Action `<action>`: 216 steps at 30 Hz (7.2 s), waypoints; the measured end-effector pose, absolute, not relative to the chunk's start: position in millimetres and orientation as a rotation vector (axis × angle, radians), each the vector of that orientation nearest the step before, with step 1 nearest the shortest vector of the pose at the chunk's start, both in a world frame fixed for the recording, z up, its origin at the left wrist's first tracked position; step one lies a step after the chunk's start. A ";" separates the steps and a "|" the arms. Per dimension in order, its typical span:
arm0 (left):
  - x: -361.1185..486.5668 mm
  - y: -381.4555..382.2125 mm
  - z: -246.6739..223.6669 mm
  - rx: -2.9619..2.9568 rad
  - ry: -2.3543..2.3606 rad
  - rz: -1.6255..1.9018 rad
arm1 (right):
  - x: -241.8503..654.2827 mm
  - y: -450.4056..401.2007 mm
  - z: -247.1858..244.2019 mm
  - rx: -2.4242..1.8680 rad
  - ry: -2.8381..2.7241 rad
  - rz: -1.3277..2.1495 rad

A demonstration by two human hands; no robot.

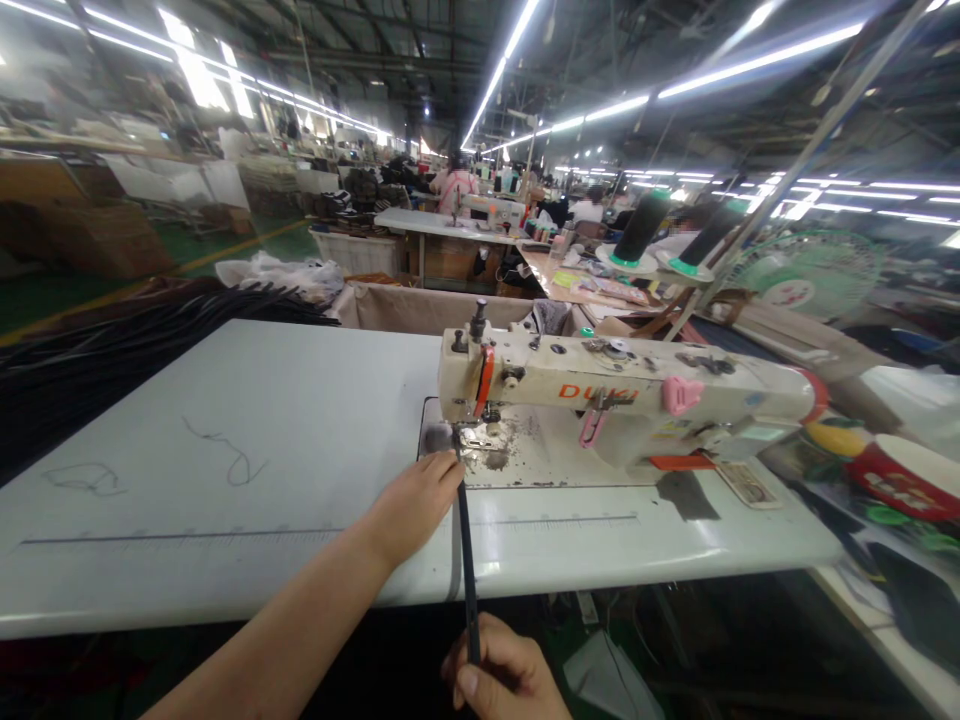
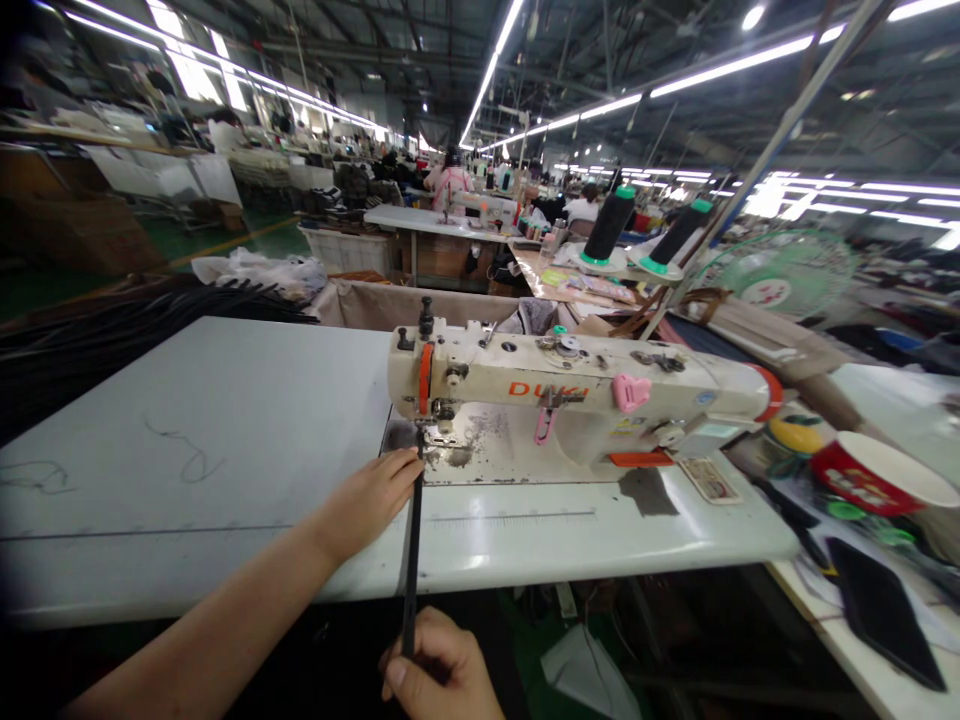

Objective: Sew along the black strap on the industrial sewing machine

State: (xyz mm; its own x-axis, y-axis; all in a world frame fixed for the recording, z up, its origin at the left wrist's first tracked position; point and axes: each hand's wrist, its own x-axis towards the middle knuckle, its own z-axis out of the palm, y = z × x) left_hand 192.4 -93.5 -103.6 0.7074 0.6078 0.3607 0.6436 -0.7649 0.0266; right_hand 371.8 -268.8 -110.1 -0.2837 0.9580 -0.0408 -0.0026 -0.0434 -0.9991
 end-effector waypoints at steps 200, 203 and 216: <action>194.9 -89.4 -111.5 -2.796 -1.113 -0.776 | 365.3 -266.5 -108.4 -1.205 -1.132 1.594; 195.2 -90.0 -110.2 -2.776 -1.112 -0.748 | 366.2 -265.4 -108.8 -1.192 -1.142 1.590; 192.1 -94.1 -104.6 -2.814 -0.991 -0.590 | 367.9 -260.7 -106.8 -1.170 -1.358 1.414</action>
